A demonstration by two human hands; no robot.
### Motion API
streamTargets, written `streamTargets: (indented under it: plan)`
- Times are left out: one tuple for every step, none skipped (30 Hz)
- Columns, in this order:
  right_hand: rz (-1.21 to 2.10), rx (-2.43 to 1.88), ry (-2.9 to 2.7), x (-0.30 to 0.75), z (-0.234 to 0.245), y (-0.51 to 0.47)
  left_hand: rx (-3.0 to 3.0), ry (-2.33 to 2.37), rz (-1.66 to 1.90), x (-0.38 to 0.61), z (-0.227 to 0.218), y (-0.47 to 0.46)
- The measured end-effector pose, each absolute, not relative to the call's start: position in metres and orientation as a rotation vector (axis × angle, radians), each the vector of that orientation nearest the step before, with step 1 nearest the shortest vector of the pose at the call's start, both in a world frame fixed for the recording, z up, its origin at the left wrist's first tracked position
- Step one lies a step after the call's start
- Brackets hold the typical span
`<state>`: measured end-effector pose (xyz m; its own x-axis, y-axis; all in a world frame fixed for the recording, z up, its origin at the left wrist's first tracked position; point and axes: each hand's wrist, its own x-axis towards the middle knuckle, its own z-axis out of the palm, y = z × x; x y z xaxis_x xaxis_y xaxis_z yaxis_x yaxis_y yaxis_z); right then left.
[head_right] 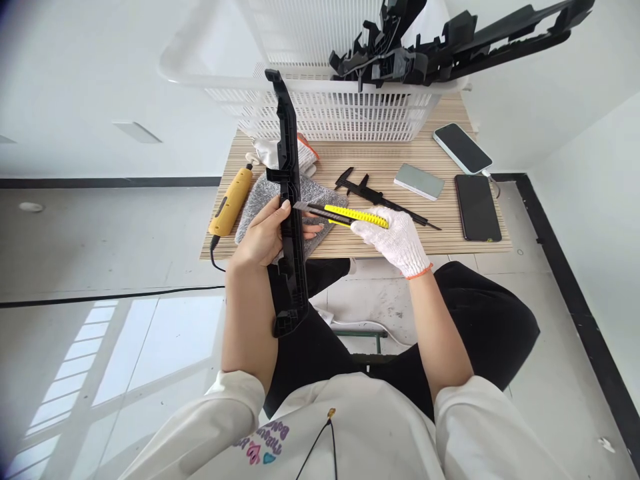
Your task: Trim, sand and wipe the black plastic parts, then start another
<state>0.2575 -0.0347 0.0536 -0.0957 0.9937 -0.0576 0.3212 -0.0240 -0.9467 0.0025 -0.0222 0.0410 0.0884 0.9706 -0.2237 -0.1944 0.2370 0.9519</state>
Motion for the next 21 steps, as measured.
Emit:
streamTargets:
  plan:
    - [1.167,-1.425,-1.521,0.2579,0.0536,-0.0347,0.916,1.117,1.080,0.0025,0.0411,-0.0221]
    - [1.173,-1.426,-1.547,0.2581,0.0534,-0.0347,0.913,1.119,1.078,0.0026,0.0414,-0.0220]
    - [1.160,-1.430,-1.565,0.2583,0.0530,-0.0345,0.913,1.120,1.076,0.0028,0.0417,-0.0220]
    - [1.139,-1.432,-1.566,0.2583,0.0526,-0.0344,0.916,1.119,1.076,0.0029,0.0419,-0.0220]
    - [1.117,-1.431,-1.555,0.2583,0.0521,-0.0342,0.920,1.119,1.076,0.0029,0.0421,-0.0219]
    - [1.103,-1.428,-1.551,0.2582,0.0516,-0.0341,0.923,1.119,1.077,0.0030,0.0422,-0.0219]
    - [1.095,-1.424,-1.568,0.2580,0.0512,-0.0340,0.926,1.121,1.076,0.0029,0.0421,-0.0218]
    - [1.088,-1.423,-1.605,0.2580,0.0510,-0.0341,0.928,1.121,1.074,0.0028,0.0418,-0.0217]
    - [1.071,-1.428,-1.644,0.2579,0.0510,-0.0342,0.929,1.121,1.076,0.0026,0.0414,-0.0216]
    - [1.043,-1.438,-1.664,0.2579,0.0511,-0.0345,0.929,1.119,1.080,0.0023,0.0408,-0.0215]
    - [1.011,-1.450,-1.663,0.2578,0.0513,-0.0347,0.932,1.114,1.083,0.0021,0.0402,-0.0213]
    - [0.988,-1.457,-1.651,0.2578,0.0515,-0.0349,0.935,1.108,1.085,0.0019,0.0396,-0.0212]
    - [0.980,-1.457,-1.647,0.2578,0.0517,-0.0350,0.937,1.105,1.086,0.0017,0.0392,-0.0212]
    - [0.986,-1.449,-1.665,0.2578,0.0519,-0.0351,0.938,1.105,1.084,0.0017,0.0390,-0.0211]
    - [0.995,-1.438,-1.692,0.2577,0.0519,-0.0350,0.938,1.108,1.079,0.0018,0.0390,-0.0212]
    - [1.000,-1.428,-1.710,0.2576,0.0518,-0.0349,0.938,1.112,1.076,0.0020,0.0393,-0.0213]
    - [0.997,-1.425,-1.703,0.2575,0.0517,-0.0348,0.939,1.115,1.076,0.0022,0.0397,-0.0214]
    - [0.995,-1.428,-1.675,0.2574,0.0516,-0.0346,0.941,1.115,1.077,0.0024,0.0402,-0.0215]
    - [0.997,-1.433,-1.643,0.2572,0.0514,-0.0345,0.944,1.115,1.077,0.0026,0.0406,-0.0216]
    - [1.004,-1.437,-1.627,0.2571,0.0513,-0.0344,0.947,1.115,1.078,0.0026,0.0410,-0.0217]
    - [1.014,-1.438,-1.635,0.2570,0.0513,-0.0342,0.949,1.114,1.078,0.0026,0.0413,-0.0218]
